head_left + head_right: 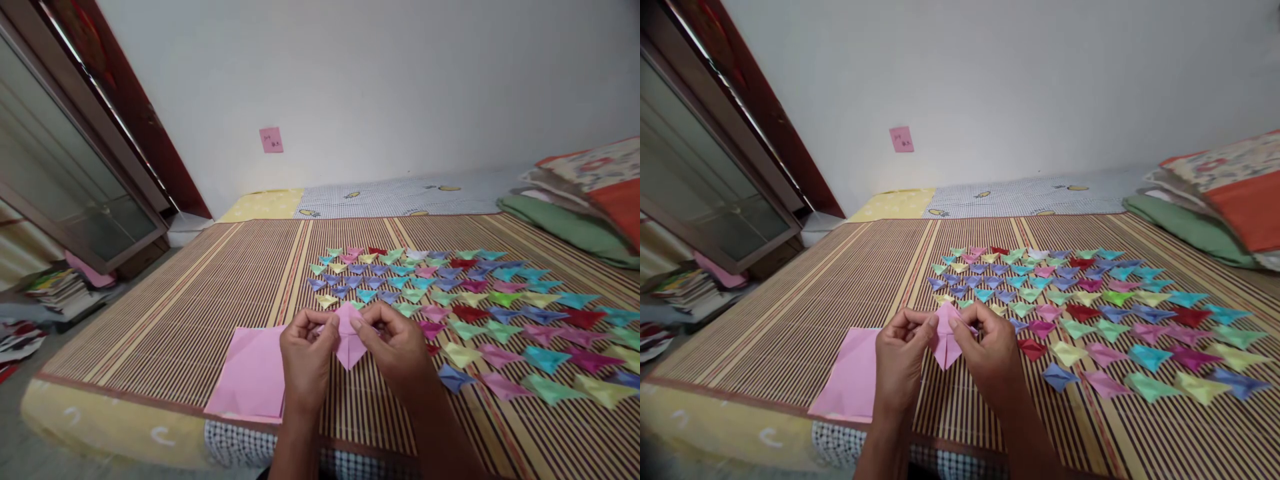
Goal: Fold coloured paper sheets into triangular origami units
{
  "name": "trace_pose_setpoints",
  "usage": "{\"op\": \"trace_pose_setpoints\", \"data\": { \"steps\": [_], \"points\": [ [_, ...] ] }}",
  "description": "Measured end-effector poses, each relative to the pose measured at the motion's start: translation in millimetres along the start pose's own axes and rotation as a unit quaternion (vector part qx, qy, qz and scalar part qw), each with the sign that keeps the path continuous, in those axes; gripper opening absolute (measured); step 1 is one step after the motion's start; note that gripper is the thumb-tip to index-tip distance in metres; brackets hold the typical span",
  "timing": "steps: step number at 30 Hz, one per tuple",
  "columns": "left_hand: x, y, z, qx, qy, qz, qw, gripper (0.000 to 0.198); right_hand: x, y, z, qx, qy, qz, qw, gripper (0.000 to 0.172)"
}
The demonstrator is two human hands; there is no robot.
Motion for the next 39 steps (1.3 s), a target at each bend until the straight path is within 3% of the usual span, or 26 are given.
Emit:
{"op": "trace_pose_setpoints", "data": {
  "steps": [10, 21, 24, 27, 32, 39],
  "points": [
    [-2.7, 5, -10, 0.069, -0.077, -0.034, 0.994, 0.019, 0, 1, 8, -0.010, 0.023, -0.033, 0.999, 0.026],
    [-3.7, 6, -7, 0.073, -0.058, -0.043, 0.995, 0.019, 1, 1, 10, -0.025, 0.017, -0.040, 0.999, 0.024],
    [-2.5, 5, -2, 0.040, -0.009, -0.036, 0.999, 0.024, -1, 1, 13, -0.036, 0.024, -0.052, 0.998, 0.023],
    [2.1, 1, 7, -0.020, 0.057, -0.001, 0.998, 0.042, -4, 0, 15, -0.047, 0.025, -0.059, 0.997, 0.023],
    [13.9, 1, 29, -0.121, 0.107, 0.085, 0.983, 0.032, -8, 0, 11, -0.046, 0.026, -0.067, 0.996, 0.020],
    [20.0, 4, 27, -0.117, 0.148, 0.126, 0.974, 0.026, -13, 0, 15, -0.062, 0.039, -0.074, 0.995, 0.020]
  ]
}}
Point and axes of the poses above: each hand's wrist, its own y-axis away from the middle knuckle, its own x-axis out of the palm, z = x × y, the point moved 9 cm from there along -y, towards the middle knuckle
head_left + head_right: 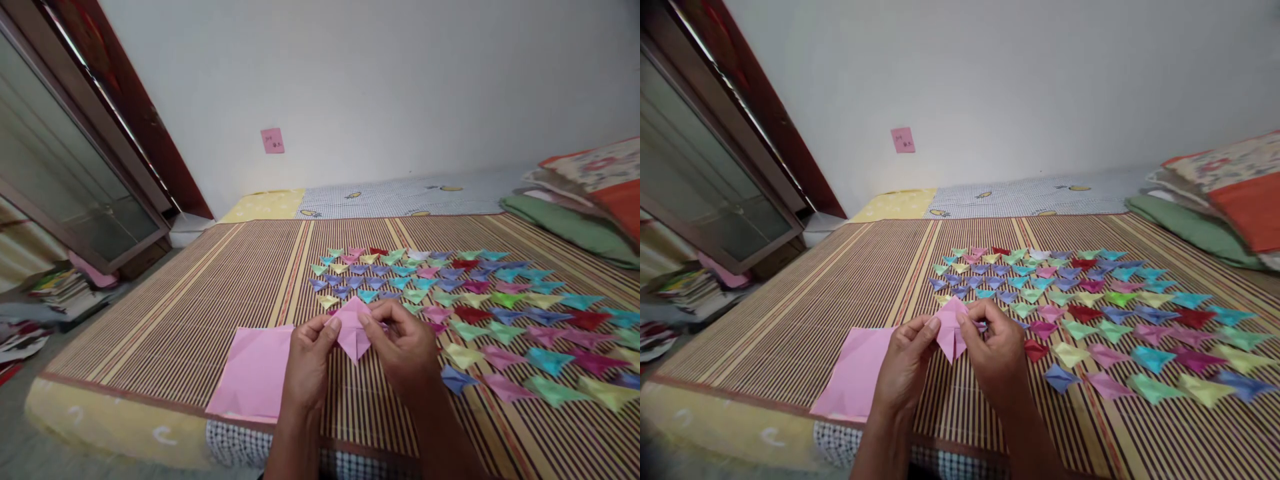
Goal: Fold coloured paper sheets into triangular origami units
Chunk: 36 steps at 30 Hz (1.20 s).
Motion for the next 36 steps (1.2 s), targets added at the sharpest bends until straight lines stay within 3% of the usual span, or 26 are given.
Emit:
{"op": "trace_pose_setpoints", "data": {
  "steps": [5, 8, 13, 21, 26, 32, 36],
  "points": [
    [1.6, 1, -4, -0.010, -0.018, 0.031, 0.999, 0.027, -4, -3, 1, -0.015, -0.016, 0.012, 1.000, 0.020],
    [-0.3, 2, -5, -0.003, -0.065, 0.033, 0.997, 0.026, 3, -3, 0, -0.001, -0.025, 0.054, 0.998, 0.021],
    [-6.8, 2, -12, 0.039, -0.117, -0.012, 0.992, 0.028, 14, 0, -4, 0.027, -0.016, 0.107, 0.994, 0.022],
    [-5.5, 3, -12, 0.026, -0.103, -0.030, 0.994, 0.023, 18, 1, -9, 0.046, -0.010, 0.118, 0.992, 0.022],
    [-13.9, 3, -12, 0.030, -0.090, -0.058, 0.994, 0.024, 16, 1, -15, 0.090, -0.072, 0.129, 0.985, 0.017],
    [-14.0, 4, -13, 0.031, -0.118, -0.059, 0.991, 0.025, 8, -4, 6, 0.000, -0.051, 0.143, 0.988, 0.011],
    [-5.5, 5, -16, 0.042, -0.162, -0.034, 0.985, 0.027, 13, -3, 9, -0.009, -0.047, 0.153, 0.987, 0.015]
  ]
}}
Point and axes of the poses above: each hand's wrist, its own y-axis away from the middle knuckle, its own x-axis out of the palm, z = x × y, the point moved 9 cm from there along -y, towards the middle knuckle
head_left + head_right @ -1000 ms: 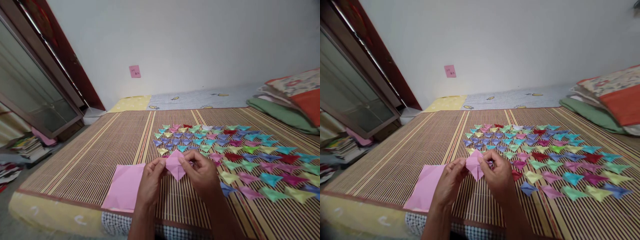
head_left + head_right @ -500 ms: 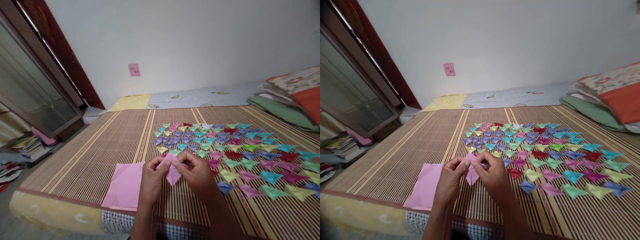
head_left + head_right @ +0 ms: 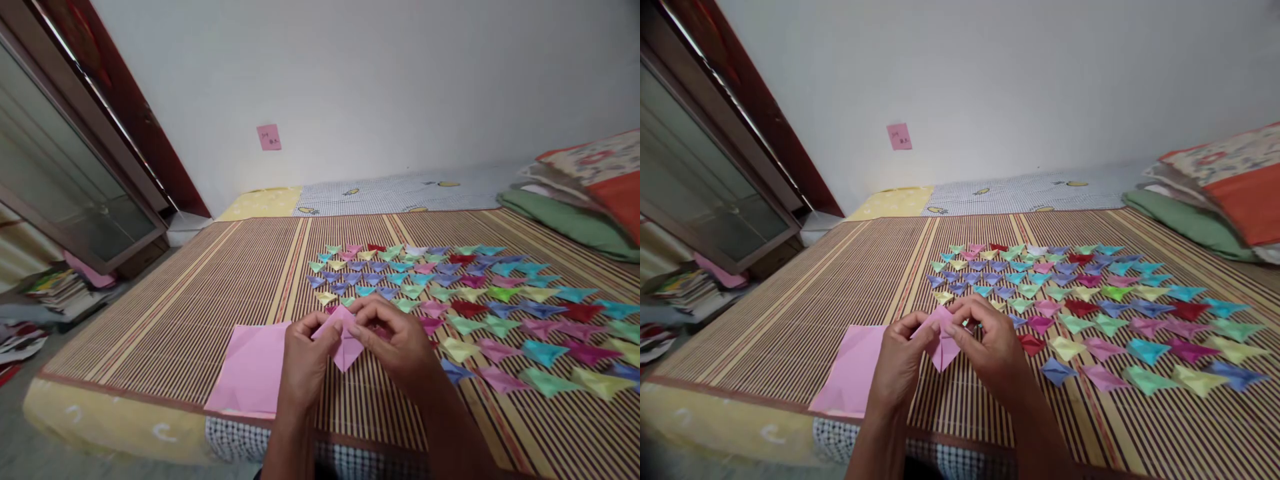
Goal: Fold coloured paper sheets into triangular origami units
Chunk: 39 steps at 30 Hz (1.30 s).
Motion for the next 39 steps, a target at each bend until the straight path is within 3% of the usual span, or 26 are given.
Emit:
{"op": "trace_pose_setpoints", "data": {
  "steps": [10, 29, 39],
  "points": [
    [2.3, 1, 1, -0.010, 0.004, 0.015, 1.000, 0.028, 0, 3, -9, 0.033, 0.016, -0.039, 0.999, 0.021],
    [4.5, 2, 1, -0.019, 0.043, 0.026, 0.999, 0.028, -1, 0, 7, -0.007, 0.039, -0.039, 0.998, 0.019],
    [3.8, 2, 3, -0.019, 0.006, 0.034, 0.999, 0.027, -1, 2, -4, 0.030, 0.046, -0.050, 0.997, 0.020]
  ]
}}
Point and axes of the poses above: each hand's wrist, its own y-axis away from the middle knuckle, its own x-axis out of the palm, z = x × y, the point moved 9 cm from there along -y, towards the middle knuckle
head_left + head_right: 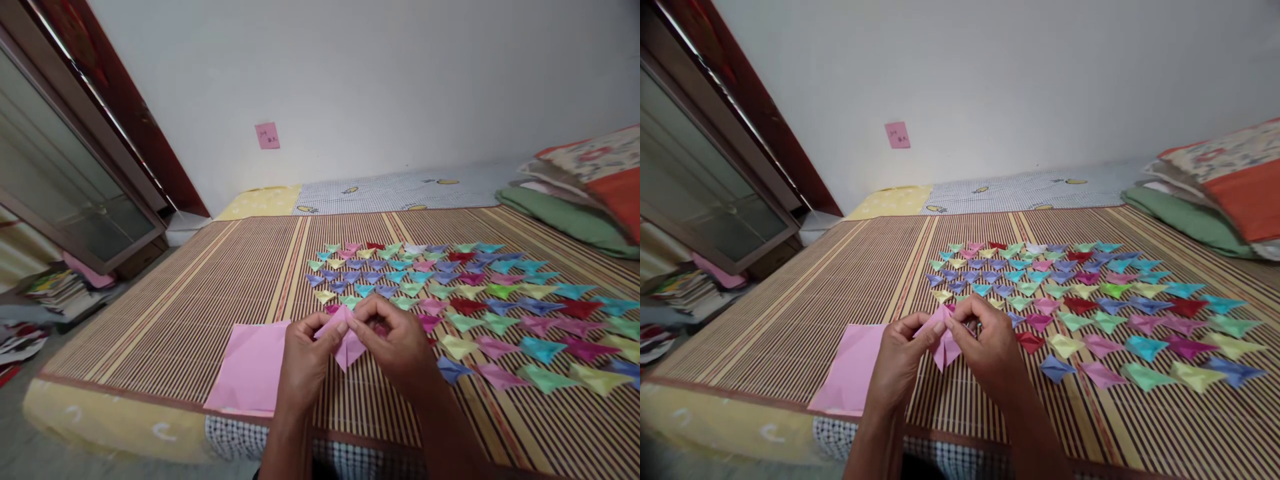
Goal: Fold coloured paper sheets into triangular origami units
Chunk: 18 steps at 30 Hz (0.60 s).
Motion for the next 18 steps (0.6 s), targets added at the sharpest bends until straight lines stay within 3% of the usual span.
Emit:
{"op": "trace_pose_setpoints", "data": {
  "steps": [4, 7, 11, 18],
  "points": [
    [-2.6, -1, 0, 0.001, -0.004, -0.018, 1.000, 0.027, 0, 1, -16, 0.051, -0.052, -0.015, 0.997, 0.012],
    [-5.3, -1, -1, 0.008, 0.021, -0.035, 0.999, 0.024, 7, 2, -26, 0.086, -0.089, 0.014, 0.992, 0.017],
    [-7.2, -1, 0, 0.012, 0.039, -0.040, 0.998, 0.021, 14, 2, -25, 0.088, -0.084, 0.065, 0.990, 0.028],
    [-11.0, -2, 1, 0.023, 0.066, -0.045, 0.997, 0.020, 16, 2, -19, 0.088, -0.056, 0.086, 0.991, 0.021]
  ]
}}
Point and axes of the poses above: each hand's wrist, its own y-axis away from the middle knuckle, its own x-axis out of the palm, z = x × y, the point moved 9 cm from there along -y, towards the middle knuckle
